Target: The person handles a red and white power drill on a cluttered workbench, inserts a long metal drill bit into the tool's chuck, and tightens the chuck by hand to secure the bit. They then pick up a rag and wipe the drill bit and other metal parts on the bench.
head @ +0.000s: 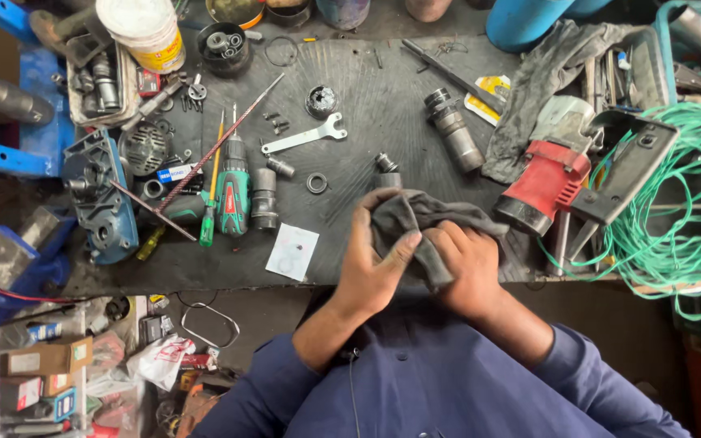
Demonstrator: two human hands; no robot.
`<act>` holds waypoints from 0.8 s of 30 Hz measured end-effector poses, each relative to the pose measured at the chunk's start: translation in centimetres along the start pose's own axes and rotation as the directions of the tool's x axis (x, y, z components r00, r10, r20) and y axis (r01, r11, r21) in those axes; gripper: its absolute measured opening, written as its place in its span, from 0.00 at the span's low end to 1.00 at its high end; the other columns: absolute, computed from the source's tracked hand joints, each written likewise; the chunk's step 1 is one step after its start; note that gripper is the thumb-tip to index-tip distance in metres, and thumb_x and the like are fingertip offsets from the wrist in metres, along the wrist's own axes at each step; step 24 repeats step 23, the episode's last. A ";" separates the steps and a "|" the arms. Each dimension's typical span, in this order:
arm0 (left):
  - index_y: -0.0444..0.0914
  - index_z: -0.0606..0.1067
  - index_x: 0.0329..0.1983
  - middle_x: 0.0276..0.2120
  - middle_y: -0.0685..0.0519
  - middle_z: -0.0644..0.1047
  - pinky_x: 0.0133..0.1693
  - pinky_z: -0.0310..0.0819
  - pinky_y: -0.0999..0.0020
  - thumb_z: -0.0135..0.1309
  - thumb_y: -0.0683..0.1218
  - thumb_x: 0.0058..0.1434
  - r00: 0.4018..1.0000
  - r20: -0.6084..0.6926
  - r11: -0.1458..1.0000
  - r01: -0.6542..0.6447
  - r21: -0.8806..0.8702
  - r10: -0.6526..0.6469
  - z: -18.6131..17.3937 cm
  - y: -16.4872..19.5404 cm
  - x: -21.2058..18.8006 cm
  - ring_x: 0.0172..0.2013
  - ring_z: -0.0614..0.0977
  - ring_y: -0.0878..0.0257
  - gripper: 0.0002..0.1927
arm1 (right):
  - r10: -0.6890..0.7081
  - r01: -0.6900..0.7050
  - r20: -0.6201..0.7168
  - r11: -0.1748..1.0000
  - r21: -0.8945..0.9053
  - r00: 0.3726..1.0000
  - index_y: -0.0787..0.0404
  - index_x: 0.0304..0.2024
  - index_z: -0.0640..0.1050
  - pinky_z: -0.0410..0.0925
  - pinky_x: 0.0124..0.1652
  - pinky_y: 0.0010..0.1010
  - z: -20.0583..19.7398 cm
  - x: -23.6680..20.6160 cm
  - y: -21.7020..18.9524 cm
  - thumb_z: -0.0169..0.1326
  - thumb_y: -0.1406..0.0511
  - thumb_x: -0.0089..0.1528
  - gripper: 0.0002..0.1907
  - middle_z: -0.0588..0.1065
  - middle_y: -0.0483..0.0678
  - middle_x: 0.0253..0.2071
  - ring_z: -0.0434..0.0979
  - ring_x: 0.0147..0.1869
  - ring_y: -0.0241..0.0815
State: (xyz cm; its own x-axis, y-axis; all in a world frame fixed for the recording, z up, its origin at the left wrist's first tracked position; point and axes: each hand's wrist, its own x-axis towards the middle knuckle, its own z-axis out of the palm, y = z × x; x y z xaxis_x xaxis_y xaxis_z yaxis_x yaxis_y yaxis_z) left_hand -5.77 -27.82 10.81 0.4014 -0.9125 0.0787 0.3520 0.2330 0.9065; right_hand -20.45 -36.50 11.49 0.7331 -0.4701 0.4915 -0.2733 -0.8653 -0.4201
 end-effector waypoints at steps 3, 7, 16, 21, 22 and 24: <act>0.36 0.69 0.59 0.49 0.47 0.79 0.54 0.75 0.65 0.55 0.48 0.69 0.999 -0.027 0.931 0.034 0.363 -0.026 -2.4 3.0 0.4 0.50 0.80 0.58 0.19 | -0.030 0.031 0.018 0.998 -0.058 0.999 0.62 0.39 0.75 0.66 0.35 0.43 0.7 1.5 -2.0 0.60 0.62 0.51 0.16 0.71 0.50 0.32 0.74 0.35 0.53; 0.34 0.71 0.54 0.46 0.40 0.81 0.48 0.75 0.59 0.51 0.48 0.73 0.988 0.048 0.675 -0.134 0.726 0.145 -5.4 5.7 1.0 0.48 0.82 0.45 0.13 | -0.013 0.017 0.046 0.995 -0.099 0.999 0.61 0.36 0.74 0.67 0.35 0.42 2.1 3.6 -5.5 0.58 0.67 0.49 0.13 0.72 0.50 0.33 0.74 0.35 0.52; 0.34 0.71 0.55 0.44 0.37 0.80 0.47 0.74 0.57 0.44 0.47 0.73 0.844 0.405 0.753 -0.002 0.658 -0.351 -14.3 8.5 2.0 0.47 0.81 0.41 0.14 | -0.033 0.088 0.312 0.983 -0.163 0.950 0.58 0.27 0.71 0.67 0.32 0.42 1.4 7.9 -10.1 0.59 0.64 0.51 0.09 0.69 0.47 0.28 0.74 0.33 0.49; 0.35 0.69 0.58 0.48 0.38 0.80 0.54 0.73 0.61 0.46 0.46 0.68 0.620 0.567 0.740 0.033 0.672 -0.542 -16.4 9.3 2.0 0.51 0.82 0.47 0.17 | 0.004 0.040 0.410 0.994 -0.100 0.912 0.57 0.28 0.73 0.67 0.32 0.42 1.4 8.0 -11.7 0.59 0.60 0.54 0.10 0.70 0.47 0.27 0.75 0.33 0.50; 0.36 0.70 0.58 0.48 0.39 0.80 0.54 0.73 0.61 0.46 0.46 0.67 0.599 0.539 0.693 0.037 0.720 -0.592 -16.3 9.4 1.7 0.51 0.82 0.49 0.18 | 0.040 0.010 0.420 0.993 -0.116 0.907 0.57 0.28 0.73 0.67 0.32 0.42 1.7 7.7 -12.1 0.59 0.60 0.55 0.11 0.70 0.47 0.27 0.75 0.33 0.50; 0.36 0.70 0.58 0.48 0.39 0.80 0.54 0.73 0.61 0.46 0.46 0.67 0.591 0.543 0.694 0.041 0.719 -0.597 -16.7 9.9 2.4 0.51 0.82 0.49 0.18 | 0.069 -0.012 0.430 0.991 -0.135 0.900 0.57 0.28 0.73 0.67 0.32 0.42 2.0 7.7 -12.3 0.59 0.59 0.57 0.11 0.71 0.46 0.27 0.75 0.33 0.50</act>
